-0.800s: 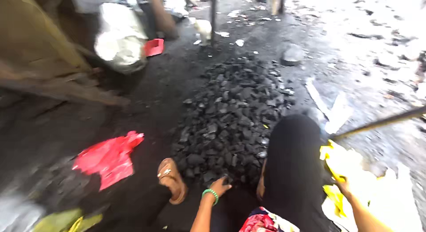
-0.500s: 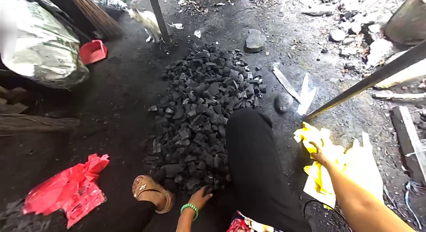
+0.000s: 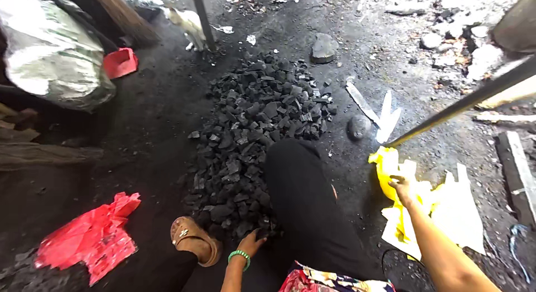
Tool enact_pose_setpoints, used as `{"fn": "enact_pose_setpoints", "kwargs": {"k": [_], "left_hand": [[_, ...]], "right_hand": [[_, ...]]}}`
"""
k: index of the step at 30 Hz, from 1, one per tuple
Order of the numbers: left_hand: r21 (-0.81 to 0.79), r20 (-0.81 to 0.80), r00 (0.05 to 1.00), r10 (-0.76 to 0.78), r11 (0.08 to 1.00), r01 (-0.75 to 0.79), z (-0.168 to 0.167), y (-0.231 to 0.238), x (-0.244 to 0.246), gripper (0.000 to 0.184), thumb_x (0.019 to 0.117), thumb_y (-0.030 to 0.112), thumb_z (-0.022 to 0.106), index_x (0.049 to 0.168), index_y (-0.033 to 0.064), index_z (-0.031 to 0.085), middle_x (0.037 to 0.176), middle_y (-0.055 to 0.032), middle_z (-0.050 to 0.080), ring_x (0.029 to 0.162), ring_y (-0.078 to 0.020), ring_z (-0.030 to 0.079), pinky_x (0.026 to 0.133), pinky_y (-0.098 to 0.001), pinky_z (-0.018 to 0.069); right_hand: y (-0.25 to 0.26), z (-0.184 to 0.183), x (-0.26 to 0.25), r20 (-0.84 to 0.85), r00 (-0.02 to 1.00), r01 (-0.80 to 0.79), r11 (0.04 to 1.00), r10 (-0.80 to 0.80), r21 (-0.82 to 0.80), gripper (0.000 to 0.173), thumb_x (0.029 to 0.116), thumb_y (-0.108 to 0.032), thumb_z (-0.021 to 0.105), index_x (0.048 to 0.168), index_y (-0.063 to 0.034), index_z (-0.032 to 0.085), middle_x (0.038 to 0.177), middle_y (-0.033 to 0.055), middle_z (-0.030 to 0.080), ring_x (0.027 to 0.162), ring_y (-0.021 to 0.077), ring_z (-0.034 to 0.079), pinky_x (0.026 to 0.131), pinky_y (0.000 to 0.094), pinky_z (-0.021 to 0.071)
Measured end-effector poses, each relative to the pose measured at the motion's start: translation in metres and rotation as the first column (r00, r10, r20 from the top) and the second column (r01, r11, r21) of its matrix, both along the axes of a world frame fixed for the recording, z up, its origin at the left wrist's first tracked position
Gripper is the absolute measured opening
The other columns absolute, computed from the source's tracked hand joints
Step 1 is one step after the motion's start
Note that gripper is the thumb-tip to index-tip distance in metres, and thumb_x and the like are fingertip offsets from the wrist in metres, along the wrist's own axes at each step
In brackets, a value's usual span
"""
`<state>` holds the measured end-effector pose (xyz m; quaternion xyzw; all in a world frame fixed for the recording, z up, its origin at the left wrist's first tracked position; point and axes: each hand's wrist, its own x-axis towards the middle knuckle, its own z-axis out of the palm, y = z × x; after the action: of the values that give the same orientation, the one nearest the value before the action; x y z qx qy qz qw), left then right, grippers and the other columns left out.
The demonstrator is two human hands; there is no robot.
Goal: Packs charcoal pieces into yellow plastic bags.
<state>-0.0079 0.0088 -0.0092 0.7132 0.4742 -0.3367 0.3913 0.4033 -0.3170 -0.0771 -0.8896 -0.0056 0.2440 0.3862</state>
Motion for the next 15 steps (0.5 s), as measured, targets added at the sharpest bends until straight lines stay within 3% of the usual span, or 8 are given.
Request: {"fn": "enact_pose_setpoints", "kwargs": {"k": [2, 4, 8, 9, 11, 13, 15], "left_hand": [[-0.004, 0.033, 0.999, 0.001, 1.000, -0.001, -0.003, 0.001, 0.005, 0.057, 0.1054, 0.024, 0.058, 0.153, 0.0001, 0.041, 0.150, -0.0273, 0.049, 0.141, -0.0414, 0.046, 0.119, -0.0539, 0.0323], [-0.022, 0.084, 0.995, 0.048, 0.999, -0.046, 0.000, 0.001, 0.013, 0.055, 0.1056, 0.022, 0.058, 0.153, -0.0007, 0.041, 0.150, -0.0260, 0.049, 0.140, -0.0397, 0.047, 0.118, -0.0520, 0.0335], [0.080, 0.308, 0.935, 0.179, 0.974, -0.213, 0.009, 0.015, 0.026, 0.045, 0.1046, 0.017, 0.058, 0.145, -0.0028, 0.051, 0.141, -0.0271, 0.056, 0.131, -0.0398, 0.055, 0.112, -0.0530, 0.0405], [0.127, 0.394, 0.890, 0.230, 0.945, -0.300, 0.019, 0.020, 0.032, 0.043, 0.1043, 0.015, 0.058, 0.142, -0.0039, 0.053, 0.139, -0.0287, 0.057, 0.131, -0.0415, 0.054, 0.113, -0.0546, 0.0395], [0.146, 0.575, 0.745, 0.339, 0.853, -0.501, 0.053, 0.028, 0.046, 0.040, 0.1053, 0.014, 0.056, 0.140, -0.0054, 0.054, 0.136, -0.0306, 0.058, 0.126, -0.0433, 0.057, 0.108, -0.0566, 0.0425], [0.050, 0.740, 0.546, 0.393, 0.777, -0.627, 0.092, 0.034, 0.064, 0.040, 0.1072, 0.017, 0.053, 0.142, -0.0033, 0.052, 0.137, -0.0267, 0.058, 0.121, -0.0383, 0.062, 0.102, -0.0534, 0.0498], [-0.107, 0.858, 0.338, 0.388, 0.776, -0.621, 0.136, 0.035, 0.084, 0.041, 0.1077, 0.018, 0.051, 0.143, -0.0023, 0.050, 0.140, -0.0233, 0.057, 0.121, -0.0325, 0.062, 0.100, -0.0492, 0.0523]], "right_hand": [[0.006, 0.021, -0.011, -0.029, 0.980, 0.194, 0.935, -0.194, 0.297, 0.027, 0.0960, 0.001, 0.067, 0.122, 0.0065, 0.067, 0.123, 0.0237, 0.067, 0.107, 0.0287, 0.065, 0.096, 0.0447, 0.0514], [0.016, 0.046, -0.019, -0.111, 0.934, 0.348, 0.788, -0.341, 0.509, 0.023, 0.0951, 0.003, 0.065, 0.118, 0.0072, 0.065, 0.116, 0.0154, 0.068, 0.094, 0.0141, 0.063, 0.082, 0.0311, 0.0530], [0.042, 0.071, -0.013, -0.195, 0.922, 0.378, 0.674, -0.334, 0.635, 0.022, 0.0964, 0.003, 0.060, 0.118, 0.0002, 0.058, 0.100, 0.0061, 0.061, 0.080, 0.0088, 0.059, 0.070, 0.0275, 0.0529], [0.058, 0.082, -0.007, -0.141, 0.943, 0.313, 0.660, -0.301, 0.683, 0.020, 0.0965, 0.002, 0.060, 0.116, -0.0023, 0.057, 0.094, 0.0015, 0.062, 0.073, 0.0037, 0.059, 0.064, 0.0219, 0.0525], [0.095, 0.117, 0.006, -0.028, 0.981, 0.145, 0.621, -0.193, 0.770, 0.024, 0.0993, 0.001, 0.056, 0.123, -0.0005, 0.053, 0.096, -0.0016, 0.060, 0.074, -0.0011, 0.058, 0.067, 0.0171, 0.0516], [0.144, 0.166, 0.012, 0.037, 0.991, 0.033, 0.514, -0.126, 0.857, 0.020, 0.1001, -0.001, 0.052, 0.120, -0.0060, 0.053, 0.093, -0.0059, 0.062, 0.073, -0.0017, 0.060, 0.065, 0.0178, 0.0528], [0.194, 0.215, 0.010, 0.139, 0.990, -0.119, 0.367, -0.029, 0.923, 0.020, 0.0980, 0.001, 0.052, 0.114, -0.0108, 0.054, 0.091, -0.0075, 0.064, 0.075, 0.0012, 0.063, 0.065, 0.0214, 0.0564]]}}
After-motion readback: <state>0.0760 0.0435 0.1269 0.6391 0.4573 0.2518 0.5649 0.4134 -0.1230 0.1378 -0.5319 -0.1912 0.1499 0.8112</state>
